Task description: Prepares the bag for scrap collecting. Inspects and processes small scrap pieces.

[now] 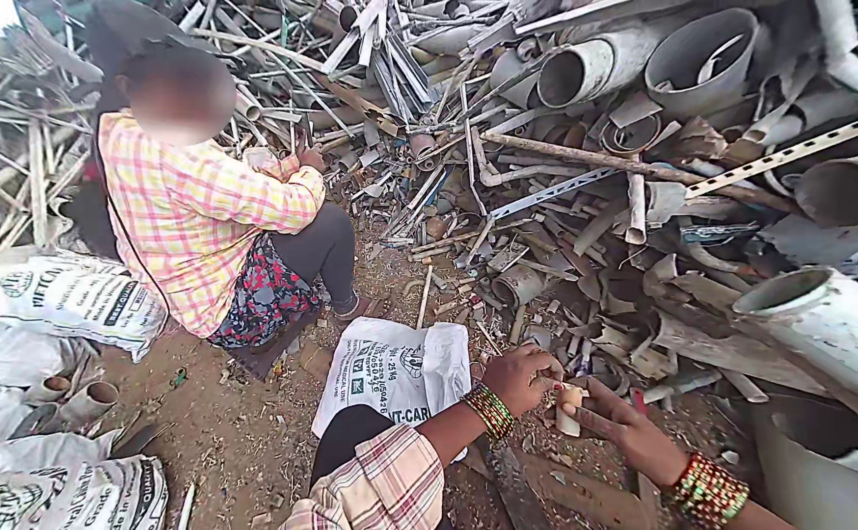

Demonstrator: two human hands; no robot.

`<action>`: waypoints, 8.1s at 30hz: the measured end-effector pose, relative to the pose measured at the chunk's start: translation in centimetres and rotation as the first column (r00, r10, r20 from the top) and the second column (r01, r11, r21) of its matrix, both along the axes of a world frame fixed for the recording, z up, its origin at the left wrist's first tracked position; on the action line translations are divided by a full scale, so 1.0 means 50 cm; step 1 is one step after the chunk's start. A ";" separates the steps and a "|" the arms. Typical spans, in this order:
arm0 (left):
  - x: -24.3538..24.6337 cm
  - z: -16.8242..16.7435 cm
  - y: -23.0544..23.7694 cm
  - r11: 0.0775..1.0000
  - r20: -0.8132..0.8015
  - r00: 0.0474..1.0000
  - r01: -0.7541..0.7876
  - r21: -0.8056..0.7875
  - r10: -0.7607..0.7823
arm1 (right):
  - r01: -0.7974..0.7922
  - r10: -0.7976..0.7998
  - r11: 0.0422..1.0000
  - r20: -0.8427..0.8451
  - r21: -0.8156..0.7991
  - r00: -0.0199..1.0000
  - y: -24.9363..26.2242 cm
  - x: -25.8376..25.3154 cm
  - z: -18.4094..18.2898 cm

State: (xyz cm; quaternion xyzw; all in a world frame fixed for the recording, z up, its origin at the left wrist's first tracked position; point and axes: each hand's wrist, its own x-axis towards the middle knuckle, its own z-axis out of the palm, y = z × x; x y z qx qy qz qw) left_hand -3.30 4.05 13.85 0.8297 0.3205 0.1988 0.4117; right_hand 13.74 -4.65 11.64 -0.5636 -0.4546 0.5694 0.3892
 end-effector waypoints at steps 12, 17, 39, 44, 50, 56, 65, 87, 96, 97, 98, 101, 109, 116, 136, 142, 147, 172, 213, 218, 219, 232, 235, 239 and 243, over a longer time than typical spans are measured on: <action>0.004 -0.017 -0.007 0.998 0.089 0.994 -0.061 -0.019 0.063 | 0.067 -0.067 0.997 -0.004 -0.026 0.998 0.001 -0.005 0.001; 0.008 -0.020 -0.006 0.997 0.121 0.990 -0.063 -0.047 0.068 | 0.082 -0.082 0.996 -0.013 -0.021 0.997 0.001 -0.004 0.010; 0.029 -0.036 -0.039 0.583 0.138 0.880 -0.177 -0.793 0.455 | 0.032 -0.047 0.998 0.384 0.045 0.922 0.015 0.006 -0.019; 0.036 -0.052 -0.039 0.584 0.151 0.886 -0.153 -0.797 0.439 | -0.013 0.020 1.000 0.428 -0.019 0.903 0.011 0.010 -0.001; 0.036 -0.051 -0.042 0.575 0.121 0.883 -0.186 -0.796 0.453 | -0.033 0.045 0.999 0.405 -0.036 0.913 0.012 0.004 -0.009; 0.031 -0.058 -0.049 0.559 0.119 0.880 -0.182 -0.809 0.459 | -0.050 0.068 0.997 0.424 -0.054 0.903 0.011 -0.006 -0.025; 0.042 -0.055 -0.052 0.542 0.154 0.885 -0.125 -0.831 0.440 | -0.022 0.050 0.996 0.356 -0.081 0.933 0.002 -0.017 -0.016; 0.041 -0.065 -0.056 0.507 0.095 0.854 -0.211 -0.836 0.511 | -0.042 0.093 0.990 0.389 -0.136 0.917 0.011 -0.016 -0.024; 0.038 -0.058 -0.047 0.631 0.132 0.914 -0.156 -0.760 0.385 | 0.008 0.017 0.996 0.287 -0.085 0.958 0.004 -0.017 -0.025; 0.037 -0.053 -0.045 0.660 0.124 0.929 -0.149 -0.736 0.349 | 0.010 0.013 0.996 0.272 -0.083 0.962 0.004 -0.016 -0.022; 0.037 -0.048 -0.042 0.692 0.114 0.943 -0.145 -0.707 0.314 | 0.013 0.007 0.997 0.254 -0.076 0.967 0.005 -0.014 -0.020; 0.039 -0.034 -0.037 0.769 0.080 0.965 -0.147 -0.622 0.249 | 0.013 -0.002 0.998 0.180 -0.060 0.984 0.006 -0.010 -0.010; 0.036 -0.024 -0.040 0.883 0.000 0.986 -0.149 -0.446 0.166 | 0.081 -0.071 0.993 0.122 -0.081 0.990 0.014 -0.010 -0.009; 0.032 -0.019 -0.034 0.915 0.051 0.987 -0.119 -0.385 0.150 | 0.142 -0.141 0.988 0.024 -0.066 0.990 0.024 0.000 0.007; 0.032 -0.049 -0.026 0.921 0.214 0.936 -0.200 -0.333 0.280 | 0.025 -0.031 0.998 -0.120 -0.053 0.992 0.022 0.014 0.022; 0.031 -0.051 -0.027 0.932 0.190 0.952 -0.171 -0.321 0.240 | 0.041 -0.049 0.996 -0.103 -0.078 0.993 0.029 0.016 0.023; 0.032 -0.040 -0.028 0.922 0.150 0.967 -0.142 -0.360 0.208 | 0.061 -0.063 0.997 -0.046 -0.046 0.997 0.036 0.026 0.027; 0.018 -0.030 -0.013 0.939 0.000 0.965 -0.256 -0.231 0.264 | 0.300 -0.313 0.948 -0.130 -0.110 0.941 0.051 0.058 0.017; 0.038 -0.066 -0.058 0.938 0.182 0.937 -0.252 -0.237 0.298 | -0.038 0.046 0.995 0.089 -0.088 0.995 0.028 0.011 -0.002; 0.038 -0.057 -0.048 0.903 0.155 0.922 -0.294 -0.313 0.354 | -0.031 0.041 0.994 0.102 -0.100 0.994 0.033 0.009 -0.001; 0.038 -0.054 -0.045 0.888 0.146 0.918 -0.301 -0.347 0.368 | -0.044 0.057 0.994 0.121 -0.102 0.991 0.034 0.009 0.000; 0.041 -0.050 -0.047 0.828 0.152 0.892 -0.316 -0.464 0.426 | -0.135 0.134 0.991 0.335 -0.021 0.932 0.033 0.015 -0.003; 0.041 -0.052 -0.046 0.829 0.164 0.892 -0.306 -0.468 0.422 | -0.148 0.151 0.988 0.346 -0.036 0.926 0.032 0.014 -0.001; 0.035 -0.054 -0.038 0.875 0.175 0.918 -0.262 -0.407 0.356 | -0.171 0.177 0.984 0.334 -0.046 0.926 0.032 0.015 0.000; 0.033 -0.052 -0.033 0.888 0.135 0.935 -0.257 -0.382 0.328 | -0.199 0.207 0.978 0.334 -0.060 0.920 0.032 0.017 -0.004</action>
